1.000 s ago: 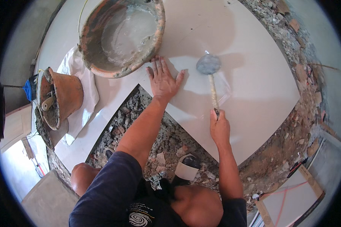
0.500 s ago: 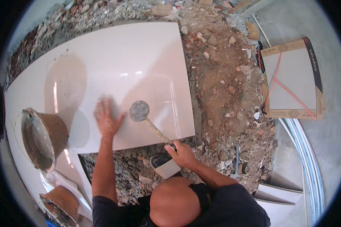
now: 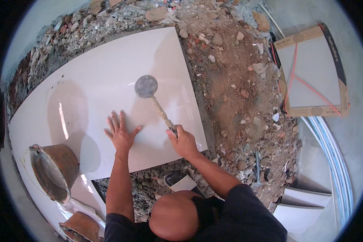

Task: The person spreads cement on the floor using a trowel, places a large white tile onto the cement, and taps it with a rubber mallet to level it. They then use a string line and hammer to adjust alignment.

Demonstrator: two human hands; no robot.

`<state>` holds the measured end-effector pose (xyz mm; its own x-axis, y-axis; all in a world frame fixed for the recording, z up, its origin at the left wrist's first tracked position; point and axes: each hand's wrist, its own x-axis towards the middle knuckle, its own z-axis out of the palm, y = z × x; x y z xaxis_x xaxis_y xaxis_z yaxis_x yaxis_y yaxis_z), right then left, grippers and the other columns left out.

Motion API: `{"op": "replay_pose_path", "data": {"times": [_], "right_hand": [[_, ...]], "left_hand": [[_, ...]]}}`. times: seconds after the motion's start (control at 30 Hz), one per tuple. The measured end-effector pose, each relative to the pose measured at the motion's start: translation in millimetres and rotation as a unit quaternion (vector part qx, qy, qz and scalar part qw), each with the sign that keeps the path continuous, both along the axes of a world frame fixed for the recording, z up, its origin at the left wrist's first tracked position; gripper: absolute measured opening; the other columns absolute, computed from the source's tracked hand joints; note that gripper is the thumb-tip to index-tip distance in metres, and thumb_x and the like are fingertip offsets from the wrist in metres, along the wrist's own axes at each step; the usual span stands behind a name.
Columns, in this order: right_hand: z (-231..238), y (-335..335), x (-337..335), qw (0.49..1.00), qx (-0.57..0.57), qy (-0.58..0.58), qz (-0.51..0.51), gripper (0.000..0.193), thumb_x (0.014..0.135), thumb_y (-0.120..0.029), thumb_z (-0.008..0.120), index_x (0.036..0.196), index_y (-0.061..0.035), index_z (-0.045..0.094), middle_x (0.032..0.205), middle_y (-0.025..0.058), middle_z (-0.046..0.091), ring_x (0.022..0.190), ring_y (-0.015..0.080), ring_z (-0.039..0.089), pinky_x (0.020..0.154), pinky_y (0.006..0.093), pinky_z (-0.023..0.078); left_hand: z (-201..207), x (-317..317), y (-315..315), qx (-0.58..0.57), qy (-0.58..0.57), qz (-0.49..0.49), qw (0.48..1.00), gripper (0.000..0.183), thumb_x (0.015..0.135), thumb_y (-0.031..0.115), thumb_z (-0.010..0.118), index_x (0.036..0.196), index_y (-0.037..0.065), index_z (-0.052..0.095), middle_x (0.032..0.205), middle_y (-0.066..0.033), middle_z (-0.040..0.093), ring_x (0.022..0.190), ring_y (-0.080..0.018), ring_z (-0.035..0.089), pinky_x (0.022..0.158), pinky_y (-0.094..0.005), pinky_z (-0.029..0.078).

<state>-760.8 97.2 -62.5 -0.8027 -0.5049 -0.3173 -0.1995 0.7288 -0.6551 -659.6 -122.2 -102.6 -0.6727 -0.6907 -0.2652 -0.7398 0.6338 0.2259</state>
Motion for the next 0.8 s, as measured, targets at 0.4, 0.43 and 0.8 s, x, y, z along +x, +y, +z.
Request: {"op": "replay_pose_path", "data": {"times": [0.4,0.43,0.8], "right_hand": [[-25,17,68,1.0,0.021,-0.004,-0.023,0.043,0.093,-0.04,0.057,0.11,-0.0015,0.053,0.097,0.0216,0.063,0.084,0.0417,0.062,0.071,0.0508,0.049],[-26,17,74,1.0,0.008,-0.009,-0.027,0.041,0.091,-0.039,0.059,0.11,-0.0026,0.053,0.099,0.0195,0.062,0.088,0.0398,0.062,0.073,0.0504,0.048],[-16,170,61,0.98,0.15,0.09,-0.092,0.027,0.082,-0.032,0.069,0.092,-0.0081,0.06,0.096,0.0146,0.058,0.095,0.0346,0.057,0.083,0.0482,0.042]], "left_hand": [[-22,4,-8,-0.038,-0.018,-0.024,0.999,0.102,0.072,0.07,0.066,0.153,0.027,0.022,0.16,-0.0132,0.014,0.147,-0.0368,0.008,0.105,-0.0728,0.014],[-23,3,-9,-0.034,-0.029,-0.022,0.999,0.103,0.072,0.071,0.066,0.153,0.027,0.02,0.16,-0.0126,0.013,0.147,-0.0372,0.007,0.105,-0.0731,0.014],[-23,6,-15,-0.009,0.002,-0.029,1.0,0.1,0.073,0.066,0.069,0.152,0.026,0.023,0.159,-0.0129,0.015,0.146,-0.0402,0.009,0.103,-0.075,0.016]]}}
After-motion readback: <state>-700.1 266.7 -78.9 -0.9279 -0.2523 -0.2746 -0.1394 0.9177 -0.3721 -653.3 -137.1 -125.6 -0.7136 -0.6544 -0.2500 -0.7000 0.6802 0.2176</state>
